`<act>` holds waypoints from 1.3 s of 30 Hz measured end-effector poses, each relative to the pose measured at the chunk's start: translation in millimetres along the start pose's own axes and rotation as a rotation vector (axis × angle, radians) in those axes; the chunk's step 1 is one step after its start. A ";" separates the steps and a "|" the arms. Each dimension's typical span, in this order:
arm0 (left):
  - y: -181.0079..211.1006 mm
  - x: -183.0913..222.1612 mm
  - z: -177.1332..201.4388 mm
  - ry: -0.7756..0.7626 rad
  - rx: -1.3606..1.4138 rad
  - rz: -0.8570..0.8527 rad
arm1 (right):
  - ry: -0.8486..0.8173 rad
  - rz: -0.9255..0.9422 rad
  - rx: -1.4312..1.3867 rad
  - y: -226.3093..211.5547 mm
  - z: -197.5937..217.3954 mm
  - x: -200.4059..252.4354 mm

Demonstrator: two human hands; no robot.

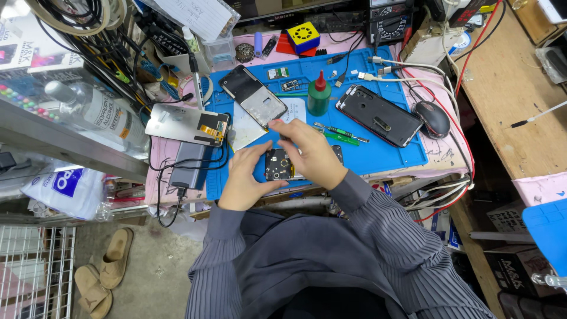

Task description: The person disassembles a mobile phone at a workbench, removing the back cover and using a screwdriver to remove screws from the internal components.

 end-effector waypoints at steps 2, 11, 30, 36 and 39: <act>-2.3 0.5 -0.5 0.008 -0.014 -0.010 | -0.012 0.048 -0.017 -2.2 -1.2 -0.2; -8.2 -7.4 -8.1 0.122 0.018 -0.042 | -0.156 0.049 -0.293 -2.0 6.6 -9.5; -36.3 -44.3 -28.5 -0.045 0.571 0.055 | 0.115 -0.062 -0.187 -1.4 9.5 -7.2; -44.9 -51.3 -44.1 0.015 0.484 0.195 | 0.148 0.046 -0.057 -1.2 9.9 -5.3; -35.2 -49.4 -36.5 0.115 0.261 -0.111 | 0.182 -0.078 -0.120 6.3 6.3 -4.0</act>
Point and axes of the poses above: each hand's wrist, its own x-axis away from the middle knuckle, its own z-axis out of the back of the hand, y = z × x, the point moved 2 cm from there along -x, towards the middle knuckle, and after that the axes turned 4 degrees about -z, right-handed, at the moved point
